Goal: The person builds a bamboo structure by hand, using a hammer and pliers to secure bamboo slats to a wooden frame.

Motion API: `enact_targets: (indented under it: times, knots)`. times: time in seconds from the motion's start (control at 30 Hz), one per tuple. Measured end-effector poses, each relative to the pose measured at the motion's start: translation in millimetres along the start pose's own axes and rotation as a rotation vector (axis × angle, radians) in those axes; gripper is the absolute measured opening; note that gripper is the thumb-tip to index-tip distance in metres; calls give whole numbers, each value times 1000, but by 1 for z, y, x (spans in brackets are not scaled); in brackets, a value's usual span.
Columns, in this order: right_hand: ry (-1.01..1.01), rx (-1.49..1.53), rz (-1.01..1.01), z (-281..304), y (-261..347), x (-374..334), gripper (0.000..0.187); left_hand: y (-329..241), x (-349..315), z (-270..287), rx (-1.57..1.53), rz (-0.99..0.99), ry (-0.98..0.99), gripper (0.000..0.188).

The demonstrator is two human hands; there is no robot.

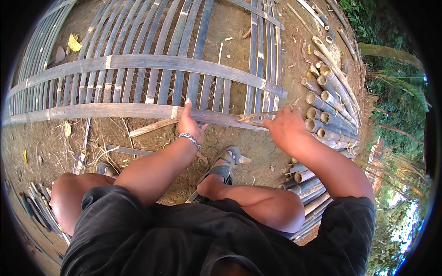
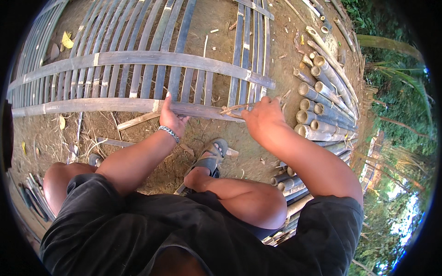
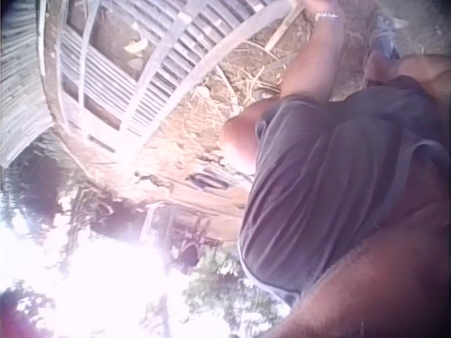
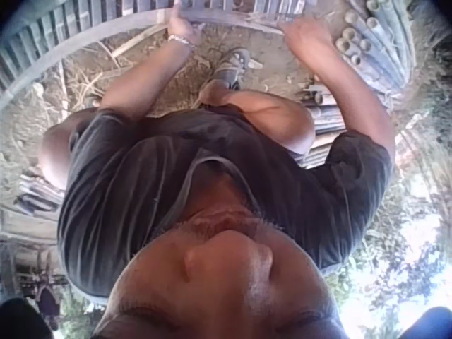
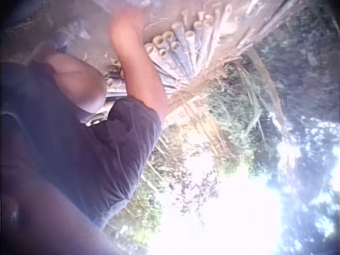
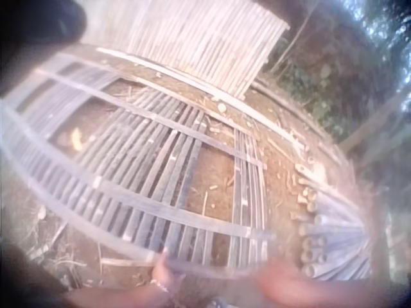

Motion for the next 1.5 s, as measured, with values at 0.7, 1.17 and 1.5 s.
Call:
enact_targets:
  times: [0.7, 1.17, 1.5]
  knots:
    - [-270, -21, 229, 45, 35, 20, 22, -1, -6, 4, 26, 54, -60, 76]
    - [21, -8, 127, 18, 0, 55, 23, 0, 10, 22, 20, 54, -103, 71]
    - [-33, 370, -65, -75, -46, 23, 32, -3, 9, 19, 70, 44, -72, 71]
Point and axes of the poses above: each hand's wrist, its own x-axis towards the middle knuckle, its own z-axis out of the back of the hand, y = z × x, the point moved 5 cm from there along x, towards the middle knuckle, and after that the axes turned 8 degrees about y, right-handed, at the moved point
